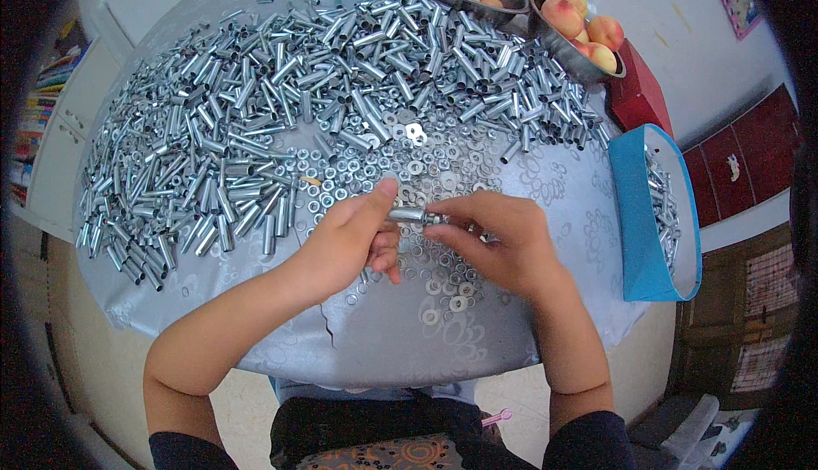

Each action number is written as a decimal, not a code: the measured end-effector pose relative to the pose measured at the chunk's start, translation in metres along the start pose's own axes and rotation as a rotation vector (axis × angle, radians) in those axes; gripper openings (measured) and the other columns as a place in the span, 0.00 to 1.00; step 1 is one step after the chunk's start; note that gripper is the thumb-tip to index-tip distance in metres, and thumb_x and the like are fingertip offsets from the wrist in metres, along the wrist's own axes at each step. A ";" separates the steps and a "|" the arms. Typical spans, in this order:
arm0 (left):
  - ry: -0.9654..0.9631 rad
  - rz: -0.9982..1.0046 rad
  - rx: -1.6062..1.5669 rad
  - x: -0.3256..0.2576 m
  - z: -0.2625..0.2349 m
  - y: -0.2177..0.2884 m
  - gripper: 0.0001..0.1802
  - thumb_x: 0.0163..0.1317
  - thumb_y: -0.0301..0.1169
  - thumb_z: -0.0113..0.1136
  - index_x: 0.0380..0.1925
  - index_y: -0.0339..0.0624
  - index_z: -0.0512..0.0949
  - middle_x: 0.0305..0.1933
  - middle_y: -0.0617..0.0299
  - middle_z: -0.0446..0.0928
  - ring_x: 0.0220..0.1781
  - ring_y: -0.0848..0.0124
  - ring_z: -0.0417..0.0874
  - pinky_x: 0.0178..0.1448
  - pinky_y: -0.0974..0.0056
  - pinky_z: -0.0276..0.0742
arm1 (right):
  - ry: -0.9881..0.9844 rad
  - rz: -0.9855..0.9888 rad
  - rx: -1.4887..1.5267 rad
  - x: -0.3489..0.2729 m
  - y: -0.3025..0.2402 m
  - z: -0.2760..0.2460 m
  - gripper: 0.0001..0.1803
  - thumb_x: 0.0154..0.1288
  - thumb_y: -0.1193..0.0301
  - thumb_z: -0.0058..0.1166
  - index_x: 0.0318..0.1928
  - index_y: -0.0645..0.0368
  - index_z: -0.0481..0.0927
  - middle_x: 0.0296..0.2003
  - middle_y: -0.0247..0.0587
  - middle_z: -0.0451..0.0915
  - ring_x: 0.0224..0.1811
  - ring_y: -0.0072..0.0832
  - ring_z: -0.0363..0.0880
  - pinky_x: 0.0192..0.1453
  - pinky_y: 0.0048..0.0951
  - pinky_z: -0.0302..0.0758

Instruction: The person repeatedly picks up metal cylindrical fasteners and small washers from a table, threads the washers onto the fasteners by hand, and places the assembled units into a blue container. The process is continuous and repetitive throughout the clip.

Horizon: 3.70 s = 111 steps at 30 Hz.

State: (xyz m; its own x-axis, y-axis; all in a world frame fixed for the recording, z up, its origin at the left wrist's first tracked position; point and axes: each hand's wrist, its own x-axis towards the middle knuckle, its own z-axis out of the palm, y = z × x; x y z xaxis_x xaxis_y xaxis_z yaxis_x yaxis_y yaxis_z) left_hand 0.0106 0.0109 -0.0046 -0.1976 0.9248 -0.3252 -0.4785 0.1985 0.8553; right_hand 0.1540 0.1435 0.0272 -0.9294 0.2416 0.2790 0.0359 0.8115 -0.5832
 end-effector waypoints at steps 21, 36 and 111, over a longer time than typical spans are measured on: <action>-0.040 -0.018 0.048 0.000 -0.001 0.000 0.25 0.66 0.51 0.37 0.18 0.44 0.60 0.16 0.69 0.57 0.15 0.78 0.63 0.29 0.62 0.76 | -0.175 -0.050 -0.152 0.002 0.004 -0.005 0.20 0.54 0.60 0.56 0.45 0.55 0.73 0.34 0.44 0.77 0.33 0.42 0.77 0.35 0.38 0.73; -0.044 -0.023 -0.003 0.000 0.001 0.002 0.24 0.66 0.50 0.37 0.20 0.44 0.61 0.17 0.70 0.57 0.15 0.78 0.62 0.28 0.63 0.76 | 0.023 -0.025 -0.060 0.005 -0.005 0.001 0.16 0.53 0.59 0.56 0.37 0.57 0.75 0.29 0.41 0.77 0.32 0.42 0.76 0.33 0.39 0.72; -0.024 -0.046 -0.015 -0.001 0.000 0.004 0.24 0.65 0.51 0.39 0.19 0.44 0.60 0.17 0.69 0.56 0.15 0.77 0.63 0.29 0.62 0.77 | -0.052 -0.115 -0.159 0.004 0.000 0.000 0.13 0.57 0.60 0.52 0.36 0.55 0.74 0.29 0.42 0.75 0.30 0.41 0.74 0.30 0.41 0.71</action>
State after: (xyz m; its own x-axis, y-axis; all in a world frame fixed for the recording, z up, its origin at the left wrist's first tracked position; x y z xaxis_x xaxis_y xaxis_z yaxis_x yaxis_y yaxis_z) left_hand 0.0088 0.0104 -0.0010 -0.1551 0.9223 -0.3539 -0.4994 0.2359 0.8337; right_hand 0.1507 0.1449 0.0283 -0.9484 0.1179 0.2943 -0.0179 0.9069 -0.4209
